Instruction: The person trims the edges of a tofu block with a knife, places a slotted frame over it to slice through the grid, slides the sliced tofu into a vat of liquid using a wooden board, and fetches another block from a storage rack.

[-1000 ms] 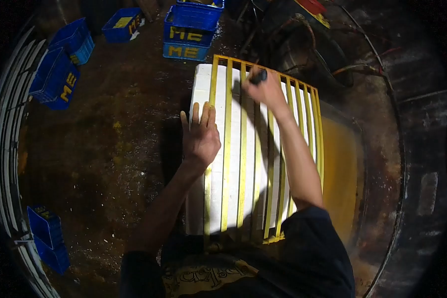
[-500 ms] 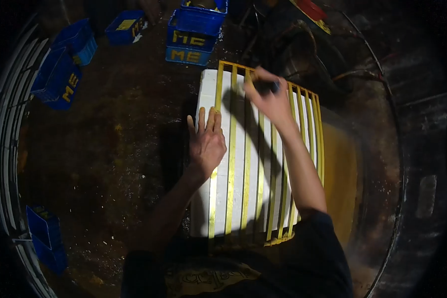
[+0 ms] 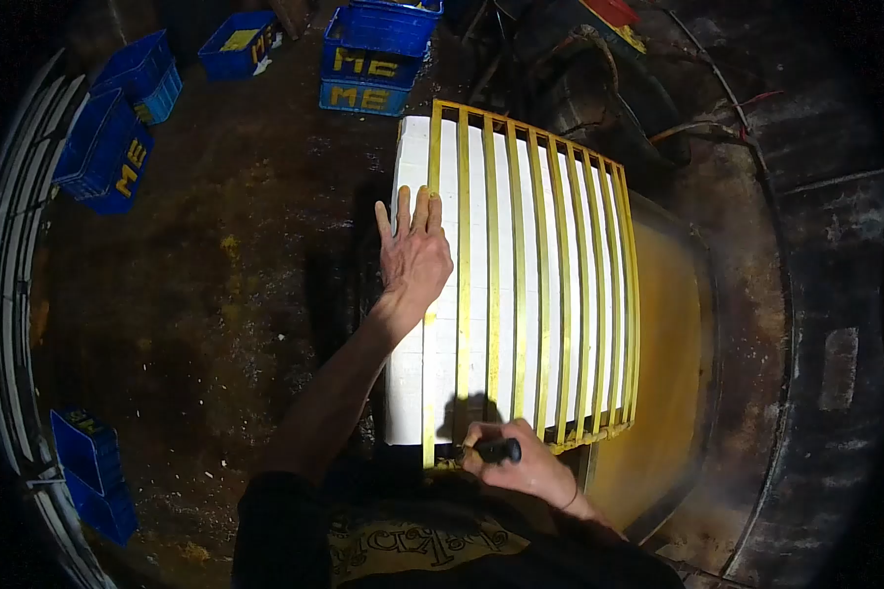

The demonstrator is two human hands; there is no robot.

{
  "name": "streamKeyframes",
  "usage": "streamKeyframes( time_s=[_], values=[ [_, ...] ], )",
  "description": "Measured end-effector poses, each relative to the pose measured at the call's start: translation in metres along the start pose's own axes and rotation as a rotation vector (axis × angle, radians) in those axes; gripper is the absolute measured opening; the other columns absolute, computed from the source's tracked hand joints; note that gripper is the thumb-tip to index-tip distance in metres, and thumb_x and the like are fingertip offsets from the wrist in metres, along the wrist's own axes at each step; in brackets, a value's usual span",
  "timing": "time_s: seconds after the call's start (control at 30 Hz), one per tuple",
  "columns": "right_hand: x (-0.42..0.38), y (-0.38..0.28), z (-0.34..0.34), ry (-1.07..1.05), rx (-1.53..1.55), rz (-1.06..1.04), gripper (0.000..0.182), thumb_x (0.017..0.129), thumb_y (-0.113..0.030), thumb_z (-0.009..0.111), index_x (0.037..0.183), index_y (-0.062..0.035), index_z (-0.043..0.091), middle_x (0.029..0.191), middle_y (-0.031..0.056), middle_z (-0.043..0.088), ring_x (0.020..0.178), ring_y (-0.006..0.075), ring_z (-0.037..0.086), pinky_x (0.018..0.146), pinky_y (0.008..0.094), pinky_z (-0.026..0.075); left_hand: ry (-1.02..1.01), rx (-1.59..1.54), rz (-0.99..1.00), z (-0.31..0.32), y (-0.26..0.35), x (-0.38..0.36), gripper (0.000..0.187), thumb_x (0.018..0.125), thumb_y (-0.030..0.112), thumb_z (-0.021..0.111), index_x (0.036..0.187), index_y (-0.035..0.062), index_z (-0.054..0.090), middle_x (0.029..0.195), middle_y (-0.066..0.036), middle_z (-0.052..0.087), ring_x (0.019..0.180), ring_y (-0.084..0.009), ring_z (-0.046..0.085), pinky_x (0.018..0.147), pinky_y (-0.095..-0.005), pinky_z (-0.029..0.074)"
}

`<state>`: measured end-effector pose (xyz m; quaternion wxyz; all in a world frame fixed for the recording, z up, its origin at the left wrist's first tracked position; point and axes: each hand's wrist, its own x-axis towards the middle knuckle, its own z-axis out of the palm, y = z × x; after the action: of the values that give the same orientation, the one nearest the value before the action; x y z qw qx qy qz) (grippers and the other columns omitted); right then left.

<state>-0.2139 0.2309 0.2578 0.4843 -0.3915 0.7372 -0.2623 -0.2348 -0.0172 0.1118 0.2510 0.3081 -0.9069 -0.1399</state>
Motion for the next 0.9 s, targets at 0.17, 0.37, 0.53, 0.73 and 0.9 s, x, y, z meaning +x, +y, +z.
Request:
streamKeyframes(
  time_s=[0.17, 0.37, 0.53, 0.73, 0.9],
  values=[
    [0.068, -0.030, -0.065, 0.361, 0.573, -0.058, 0.013, 0.082, -0.011, 0.070, 0.086, 0.0006, 0.066, 0.071, 0.0045, 0.062, 0.069, 0.0078, 0.060, 0.058, 0.0241, 0.045, -0.010, -0.078, -0.020, -0.001, -0.001, 0.003, 0.054, 0.091, 0.014, 0.050, 0.140, -0.0053, 0.042, 0.149, -0.021, 0.038, 0.144, -0.0390, 0.022, 0.115, -0.0637, 0.010],
    [0.328, -0.112, -0.168, 0.738, -0.543, -0.733, 0.017, 0.077, -0.016, 0.069, 0.082, -0.0007, 0.063, 0.076, 0.0264, 0.062, 0.078, 0.0454, 0.061, 0.070, 0.0471, 0.049, 0.021, -0.070, -0.050, -0.004, 0.002, 0.000, 0.051, 0.092, 0.018, 0.048, 0.138, -0.0037, 0.045, 0.149, -0.017, 0.041, 0.142, -0.0383, 0.027, 0.115, -0.0625, 0.012],
    [0.345, -0.098, -0.167, 0.658, -0.673, -0.549, 0.023, 0.071, -0.018, 0.070, 0.083, 0.0011, 0.066, 0.080, 0.0245, 0.067, 0.083, 0.0432, 0.064, 0.079, 0.0463, 0.052, -0.027, -0.090, -0.076, -0.004, 0.002, -0.001, 0.058, 0.089, 0.022, 0.053, 0.141, -0.0013, 0.043, 0.154, -0.017, 0.033, 0.145, -0.0376, 0.020, 0.116, -0.0601, 0.008],
    [0.210, -0.073, -0.079, 0.512, -0.696, -0.500, 0.018, 0.073, -0.013, 0.070, 0.078, 0.0029, 0.064, 0.065, 0.0238, 0.061, 0.064, 0.0431, 0.061, 0.061, 0.0444, 0.050, -0.162, -0.162, -0.161, -0.049, 0.006, -0.049, 0.096, 0.076, 0.036, 0.073, 0.146, -0.0080, 0.025, 0.157, -0.030, 0.006, 0.147, -0.0441, 0.004, 0.117, -0.0587, 0.006],
    [0.065, -0.048, 0.029, 0.392, -0.442, -0.362, 0.014, 0.074, -0.006, 0.069, 0.074, 0.0018, 0.057, 0.059, 0.0214, 0.059, 0.055, 0.0388, 0.061, 0.052, 0.0413, 0.047, -0.244, -0.323, -0.211, -0.089, 0.022, -0.170, 0.129, 0.062, 0.039, 0.084, 0.148, -0.0118, 0.001, 0.153, -0.037, -0.007, 0.144, -0.0516, -0.005, 0.115, -0.0622, 0.005]
  ],
)
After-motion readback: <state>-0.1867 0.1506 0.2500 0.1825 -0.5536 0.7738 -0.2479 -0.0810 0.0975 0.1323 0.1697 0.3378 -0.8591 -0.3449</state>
